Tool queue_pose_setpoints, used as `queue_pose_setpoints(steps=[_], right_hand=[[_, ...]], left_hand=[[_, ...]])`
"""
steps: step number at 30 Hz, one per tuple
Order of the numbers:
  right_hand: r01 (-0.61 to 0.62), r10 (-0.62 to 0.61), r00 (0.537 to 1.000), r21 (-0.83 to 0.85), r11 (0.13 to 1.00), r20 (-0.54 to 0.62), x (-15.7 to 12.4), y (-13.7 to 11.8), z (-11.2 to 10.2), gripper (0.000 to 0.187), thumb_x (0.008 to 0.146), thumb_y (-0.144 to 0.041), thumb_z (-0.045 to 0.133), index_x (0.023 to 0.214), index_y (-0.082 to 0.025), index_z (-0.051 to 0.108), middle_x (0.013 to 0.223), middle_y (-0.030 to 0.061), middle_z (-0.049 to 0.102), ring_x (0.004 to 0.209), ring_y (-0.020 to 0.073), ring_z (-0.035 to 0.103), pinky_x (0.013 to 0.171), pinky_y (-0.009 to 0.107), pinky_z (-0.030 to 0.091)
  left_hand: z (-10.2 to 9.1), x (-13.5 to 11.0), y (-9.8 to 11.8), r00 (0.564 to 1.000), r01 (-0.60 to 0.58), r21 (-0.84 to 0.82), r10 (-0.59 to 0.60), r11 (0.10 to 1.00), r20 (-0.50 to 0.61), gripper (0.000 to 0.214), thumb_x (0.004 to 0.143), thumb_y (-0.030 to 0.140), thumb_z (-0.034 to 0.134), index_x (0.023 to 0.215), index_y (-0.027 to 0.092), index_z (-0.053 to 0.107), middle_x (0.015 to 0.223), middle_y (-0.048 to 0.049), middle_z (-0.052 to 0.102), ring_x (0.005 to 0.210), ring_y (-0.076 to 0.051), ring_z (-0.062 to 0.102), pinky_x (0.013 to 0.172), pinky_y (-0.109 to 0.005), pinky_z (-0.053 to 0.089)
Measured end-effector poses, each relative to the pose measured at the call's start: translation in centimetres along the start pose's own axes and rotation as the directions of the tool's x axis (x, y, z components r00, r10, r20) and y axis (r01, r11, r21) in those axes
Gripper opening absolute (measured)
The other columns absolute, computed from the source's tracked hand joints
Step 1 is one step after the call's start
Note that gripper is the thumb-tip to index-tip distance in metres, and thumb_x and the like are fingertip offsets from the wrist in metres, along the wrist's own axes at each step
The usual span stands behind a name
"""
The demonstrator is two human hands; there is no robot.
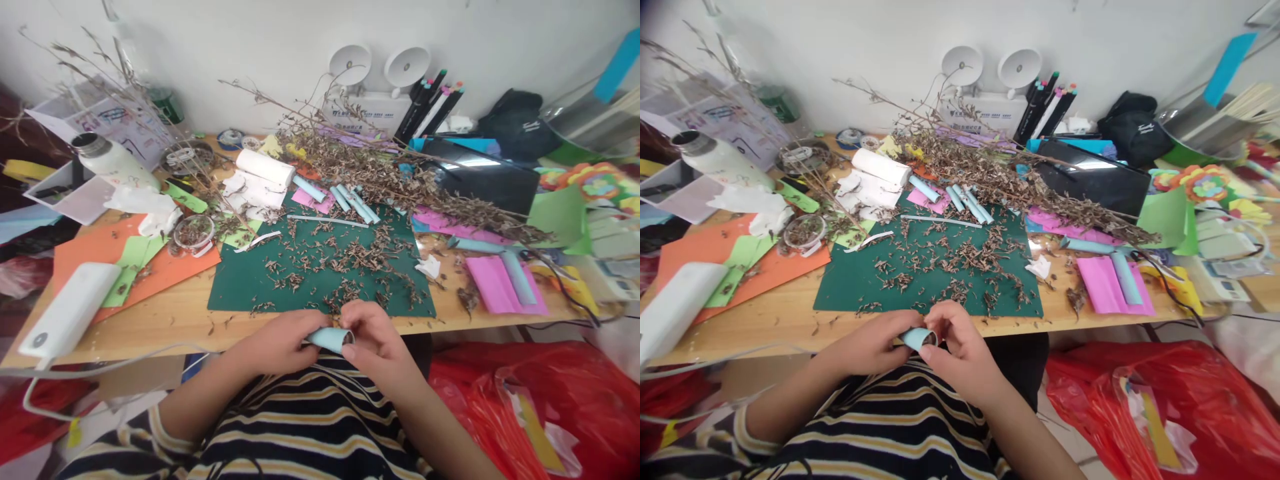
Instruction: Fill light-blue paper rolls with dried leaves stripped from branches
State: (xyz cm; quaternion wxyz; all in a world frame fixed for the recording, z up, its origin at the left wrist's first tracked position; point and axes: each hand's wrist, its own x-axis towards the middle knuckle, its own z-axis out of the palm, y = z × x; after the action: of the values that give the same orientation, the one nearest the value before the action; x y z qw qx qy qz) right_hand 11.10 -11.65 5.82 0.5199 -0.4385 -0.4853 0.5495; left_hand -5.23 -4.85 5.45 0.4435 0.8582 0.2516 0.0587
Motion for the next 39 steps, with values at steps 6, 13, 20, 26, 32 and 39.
queue_pose_setpoints(steps=[6, 13, 20, 26, 32, 39], right_hand=[[-0.151, 0.141, 0.988, 0.222, 0.963, 0.063, 0.5, 0.4, 0.8, 0.034, 0.07, -0.028, 0.059, 0.102, -0.034, 0.046, 0.096, -0.0001, 0.044, 0.082, 0.012, 0.041, 0.071, 0.024, 0.04], [0.103, -0.094, 0.995, -0.272, 0.957, 0.044, 3.6, 0.1, -1.8, 0.026, 0.081, -0.036, 0.044, 0.106, -0.03, 0.044, 0.101, 0.0042, 0.049, 0.086, 0.0161, 0.048, 0.074, 0.032, 0.042], [0.082, 0.121, 0.989, -0.997, 0.009, 0.083, 10.0, 1.5, -5.0, 0.032, 0.081, -0.041, 0.041, 0.103, -0.022, 0.055, 0.099, 0.009, 0.059, 0.09, 0.0253, 0.052, 0.072, 0.037, 0.037], [-0.105, 0.199, 0.972, -0.99, -0.091, -0.121, 12.0, 1.8, -1.4, 0.073, 0.069, -0.071, 0.03, 0.116, -0.018, 0.046, 0.105, 0.0156, 0.055, 0.09, 0.0311, 0.052, 0.069, 0.042, 0.039], [-0.059, 0.207, 0.975, -0.994, -0.088, -0.076, 11.6, 2.6, 1.4, 0.084, 0.063, -0.076, 0.033, 0.116, -0.011, 0.046, 0.106, 0.0203, 0.051, 0.096, 0.0343, 0.047, 0.072, 0.046, 0.038], [0.059, 0.145, 0.988, -0.996, -0.069, 0.048, 9.9, 4.0, 3.1, 0.054, 0.07, -0.057, 0.048, 0.1, -0.013, 0.053, 0.091, 0.0134, 0.055, 0.087, 0.0288, 0.049, 0.069, 0.04, 0.038]], left_hand=[[0.8, 1.0, -0.3, 0.984, -0.07, 0.066, 0.079, 0.995, -0.16, 0.012, 0.065, 0.015, 0.044, 0.077, 0.016, 0.047, 0.071, -0.0015, 0.053, 0.065, -0.013, 0.047, 0.061, -0.022, 0.036], [0.2, 0.3, -1.7, 0.937, -0.12, -0.075, 0.088, 0.99, -0.337, 0.028, 0.072, 0.038, 0.052, 0.058, 0.015, 0.045, 0.051, 0.0023, 0.045, 0.049, -0.008, 0.04, 0.049, -0.019, 0.031], [-1.2, -0.8, -3.3, 0.872, -0.304, -0.302, 0.136, 0.904, -0.471, 0.054, 0.064, 0.067, 0.046, 0.058, 0.013, 0.049, 0.053, -0.0008, 0.047, 0.051, -0.009, 0.042, 0.048, -0.021, 0.032], [-1.4, -2.7, -5.5, 0.711, -0.258, -0.212, 0.037, 0.943, -0.702, 0.034, 0.074, 0.049, 0.051, 0.074, 0.015, 0.056, 0.06, -0.0026, 0.054, 0.055, -0.012, 0.049, 0.054, -0.024, 0.039], [-1.4, -4.6, -7.8, 0.528, -0.22, -0.328, -0.171, 0.919, -0.832, 0.031, 0.074, 0.046, 0.052, 0.081, 0.016, 0.056, 0.061, -0.0007, 0.054, 0.053, -0.011, 0.05, 0.051, -0.023, 0.04], [-1.0, -4.5, -7.6, 0.496, -0.249, -0.426, -0.263, 0.87, -0.827, 0.03, 0.071, 0.045, 0.055, 0.077, 0.015, 0.054, 0.057, 0.0012, 0.053, 0.05, -0.01, 0.05, 0.049, -0.022, 0.04]])
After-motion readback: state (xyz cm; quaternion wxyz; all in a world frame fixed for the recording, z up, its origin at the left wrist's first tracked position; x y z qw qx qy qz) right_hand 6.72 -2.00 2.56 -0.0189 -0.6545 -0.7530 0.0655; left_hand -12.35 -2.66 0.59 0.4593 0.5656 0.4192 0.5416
